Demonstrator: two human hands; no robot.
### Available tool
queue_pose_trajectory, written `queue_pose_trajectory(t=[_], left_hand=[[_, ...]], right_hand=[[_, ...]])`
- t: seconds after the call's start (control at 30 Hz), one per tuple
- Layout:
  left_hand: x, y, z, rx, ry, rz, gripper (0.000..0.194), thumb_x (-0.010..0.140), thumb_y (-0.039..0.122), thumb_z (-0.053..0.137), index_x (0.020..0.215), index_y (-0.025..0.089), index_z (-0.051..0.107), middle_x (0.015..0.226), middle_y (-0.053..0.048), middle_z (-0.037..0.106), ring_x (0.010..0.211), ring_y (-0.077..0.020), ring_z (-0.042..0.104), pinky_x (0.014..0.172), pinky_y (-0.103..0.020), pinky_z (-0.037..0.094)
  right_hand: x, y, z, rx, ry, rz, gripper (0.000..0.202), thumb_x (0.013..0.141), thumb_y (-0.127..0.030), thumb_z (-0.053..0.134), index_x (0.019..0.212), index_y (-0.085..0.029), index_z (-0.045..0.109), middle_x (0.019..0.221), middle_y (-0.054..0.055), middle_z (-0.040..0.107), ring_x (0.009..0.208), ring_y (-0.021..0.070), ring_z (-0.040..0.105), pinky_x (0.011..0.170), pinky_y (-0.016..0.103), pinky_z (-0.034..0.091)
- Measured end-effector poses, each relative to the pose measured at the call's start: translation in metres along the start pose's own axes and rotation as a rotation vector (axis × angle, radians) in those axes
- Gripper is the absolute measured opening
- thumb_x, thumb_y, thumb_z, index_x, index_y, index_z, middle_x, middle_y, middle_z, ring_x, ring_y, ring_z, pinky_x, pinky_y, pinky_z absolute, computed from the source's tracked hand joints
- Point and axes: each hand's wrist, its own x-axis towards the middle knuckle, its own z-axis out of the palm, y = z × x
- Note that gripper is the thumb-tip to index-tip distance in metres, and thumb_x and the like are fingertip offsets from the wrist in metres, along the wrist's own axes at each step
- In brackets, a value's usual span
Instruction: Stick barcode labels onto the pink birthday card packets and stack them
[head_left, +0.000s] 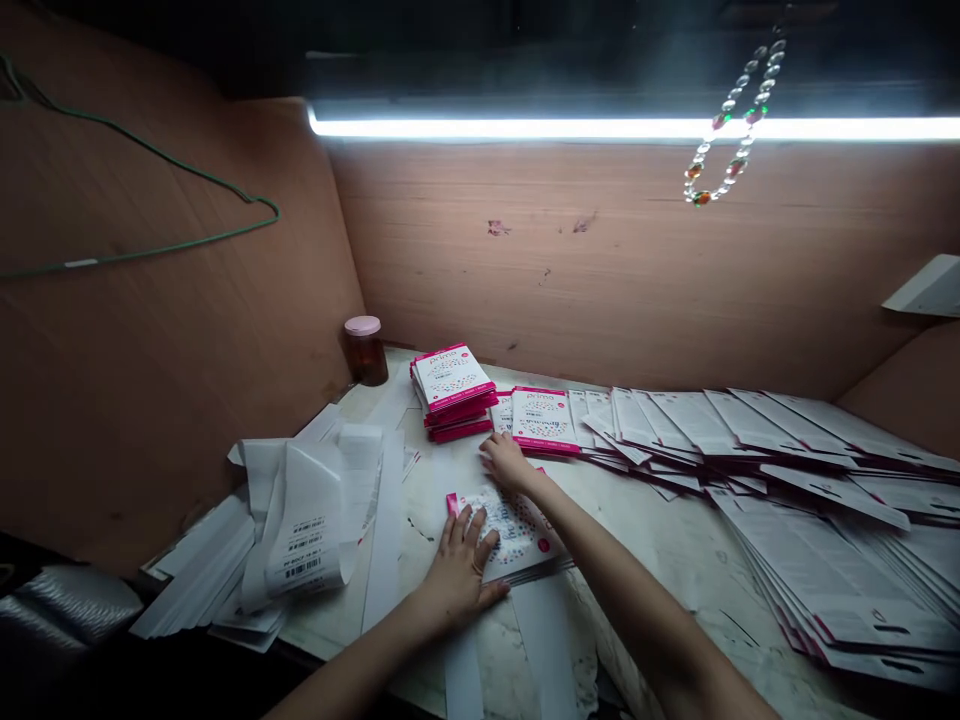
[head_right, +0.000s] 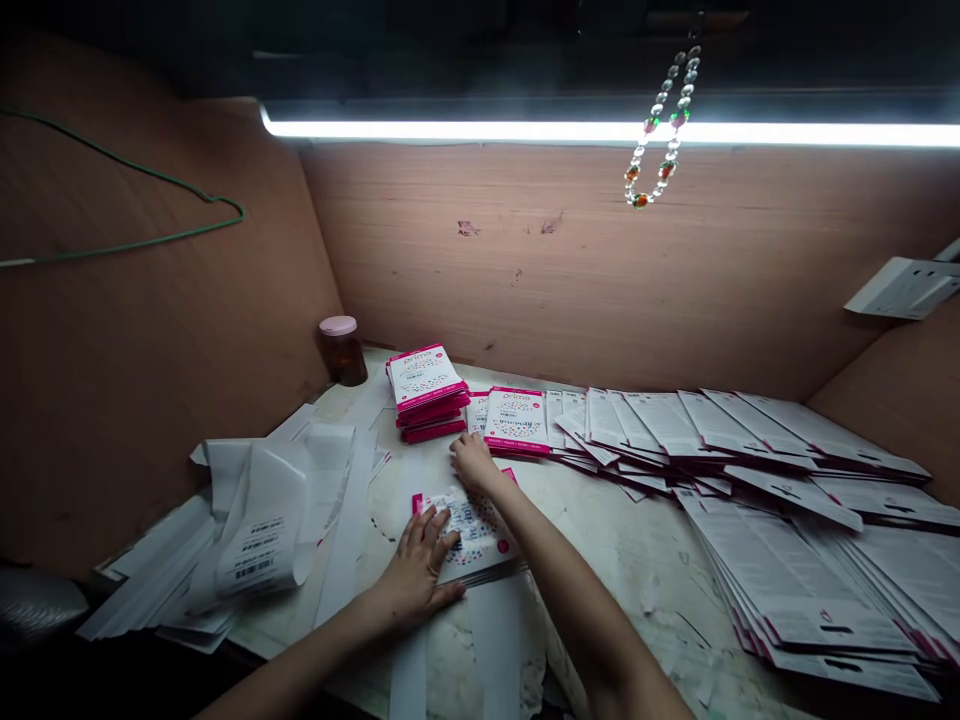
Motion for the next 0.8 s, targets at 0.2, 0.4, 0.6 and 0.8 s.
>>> queue_pose_trajectory(t=[0.2,0.4,0.6,0.8], left_hand=[[0.004,0.009,-0.018,-0.027,-0.009,-0.053,0.055,0.086,0.055,0.056,0.13,0.023,0.052,0.144,-0.014,0.042,0.136,-0.0393,0.03,0.11,-0.062,0.026],[0.009,0.011,-0.029,-0.079,0.094,-0.049,0.044,0.084,0.042,0.061,0.123,0.023,0.056,0.134,-0.011,0.05,0.128,-0.0348,0.039,0.108,-0.054,0.033],[0.017,0.012,-0.036,-0.147,0.067,-0.068,0.069,0.079,0.043,0.064,0.139,0.018,0.042,0.133,-0.015,0.05,0.123,-0.0352,0.042,0.105,-0.052,0.035],[0.022,0.01,-0.044,-0.091,-0.022,-0.016,0.057,0.079,0.047,0.064,0.131,0.027,0.055,0.138,-0.013,0.048,0.119,-0.0384,0.043,0.1,-0.054,0.034]], right_hand=[[0.051,-0.011,-0.009,-0.107,-0.113,-0.011,0.026,0.087,-0.031,0.065,0.106,-0.015,0.061,0.117,0.008,0.059,0.107,0.024,0.056,0.092,0.046,0.046],[-0.022,-0.001,-0.02,0.038,-0.043,-0.215,0.025,0.077,-0.009,0.062,0.099,-0.019,0.058,0.088,0.002,0.068,0.083,0.017,0.063,0.074,0.026,0.047],[-0.107,0.017,0.016,0.114,0.05,-0.228,0.019,0.088,-0.011,0.046,0.1,-0.02,0.058,0.093,0.008,0.07,0.085,0.0221,0.067,0.076,0.034,0.05],[-0.167,0.023,-0.003,0.182,0.015,-0.457,0.019,0.09,-0.021,0.053,0.108,-0.023,0.06,0.107,0.009,0.067,0.099,0.0226,0.063,0.084,0.037,0.052]])
